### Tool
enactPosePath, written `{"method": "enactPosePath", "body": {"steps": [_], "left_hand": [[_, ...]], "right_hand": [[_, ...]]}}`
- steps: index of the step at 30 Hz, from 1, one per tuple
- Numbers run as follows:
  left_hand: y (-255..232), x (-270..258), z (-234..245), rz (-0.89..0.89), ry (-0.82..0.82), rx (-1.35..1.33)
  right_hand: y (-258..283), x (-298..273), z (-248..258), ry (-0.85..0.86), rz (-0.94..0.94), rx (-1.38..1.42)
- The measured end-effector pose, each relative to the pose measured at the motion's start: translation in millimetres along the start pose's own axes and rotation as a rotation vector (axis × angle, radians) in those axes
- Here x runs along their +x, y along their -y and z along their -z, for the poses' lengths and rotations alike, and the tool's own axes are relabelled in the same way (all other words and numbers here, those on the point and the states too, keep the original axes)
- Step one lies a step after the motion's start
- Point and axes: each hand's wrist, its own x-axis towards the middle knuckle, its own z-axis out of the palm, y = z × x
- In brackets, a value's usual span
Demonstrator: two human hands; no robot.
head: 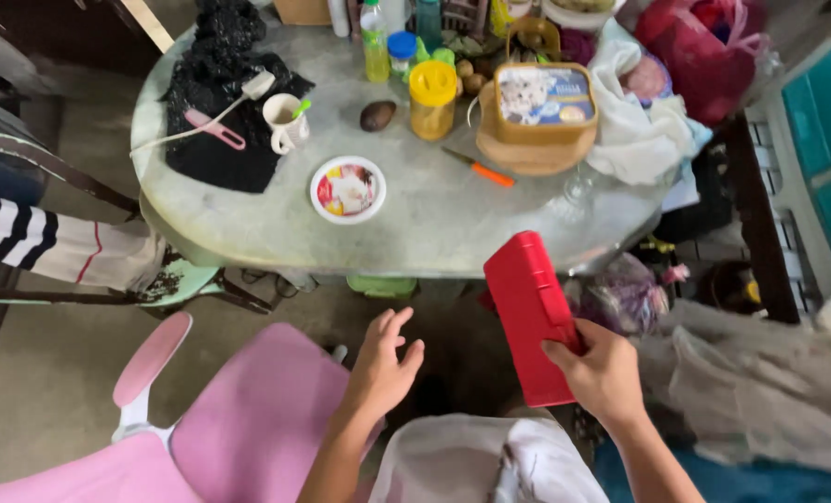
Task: Repairing a pink desk chair using a socket wrench and screwdriver.
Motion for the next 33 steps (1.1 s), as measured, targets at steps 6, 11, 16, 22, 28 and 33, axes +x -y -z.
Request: {"method": "enactPosePath", "body": {"steps": [6,11,16,22,28,33], "left_hand": [[-13,49,-12,-0.009,-0.007,-0.007],[-24,95,-31,0.122,-0.009,-0.006],[-14,139,-72,0.232,-0.095,-0.017],[-38,151,-80,0.496,-0.152,0.005],[-49,138,-92,0.692,-0.274,-0.062],[-57,115,-93,0.786,-0.437,-0.112]], "right_hand": [[7,109,-36,0.056,0.409,-0.346],[2,205,-63,0.141,0.577,-0.477],[-4,286,-84,0.267,0.649,-0.561],[-54,351,-126,0.367,0.956,-0.568],[-50,378,-158,0.503,1.147,-0.621],[-44,386,-178,0.584,1.185,-0.816]]}}
